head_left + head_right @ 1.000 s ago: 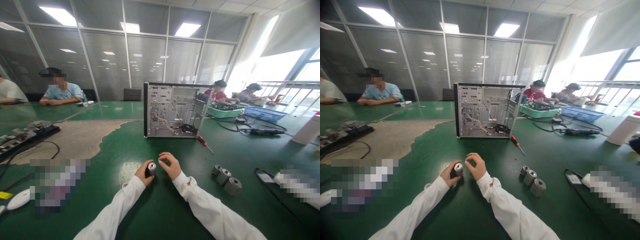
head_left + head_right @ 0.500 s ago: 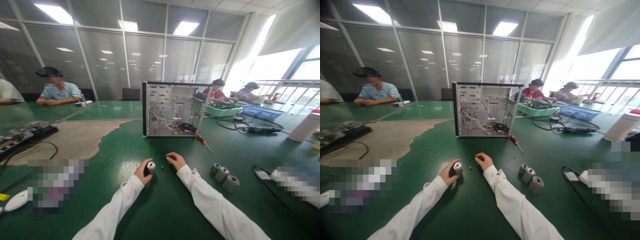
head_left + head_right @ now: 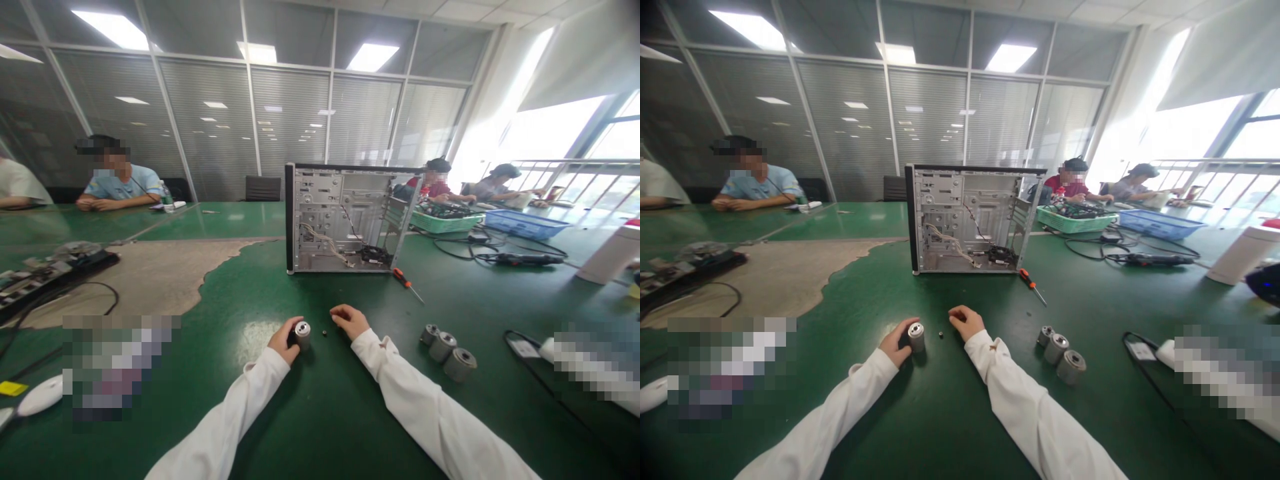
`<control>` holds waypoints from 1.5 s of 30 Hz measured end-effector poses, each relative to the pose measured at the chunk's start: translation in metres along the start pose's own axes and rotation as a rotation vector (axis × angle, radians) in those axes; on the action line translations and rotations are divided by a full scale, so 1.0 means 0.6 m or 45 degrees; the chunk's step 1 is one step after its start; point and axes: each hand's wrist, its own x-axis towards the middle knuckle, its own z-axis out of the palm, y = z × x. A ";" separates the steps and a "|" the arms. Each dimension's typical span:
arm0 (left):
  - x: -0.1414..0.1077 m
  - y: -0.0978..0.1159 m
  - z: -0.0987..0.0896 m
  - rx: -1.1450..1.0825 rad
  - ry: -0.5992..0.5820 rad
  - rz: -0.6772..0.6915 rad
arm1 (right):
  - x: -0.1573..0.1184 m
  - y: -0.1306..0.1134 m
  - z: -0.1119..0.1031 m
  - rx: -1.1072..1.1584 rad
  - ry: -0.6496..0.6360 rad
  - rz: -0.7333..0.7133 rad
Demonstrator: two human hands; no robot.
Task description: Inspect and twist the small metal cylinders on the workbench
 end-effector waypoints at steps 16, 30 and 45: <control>0.007 -0.032 0.008 -0.184 0.128 -0.118 | -0.076 -0.115 0.048 -0.063 -0.105 -0.458; 0.000 0.011 -0.010 -0.078 -0.111 0.024 | -0.141 -0.136 0.001 -0.096 -0.135 -0.285; 0.007 -0.015 0.007 -0.073 0.025 0.029 | -0.342 -0.008 -0.261 -0.346 0.781 0.345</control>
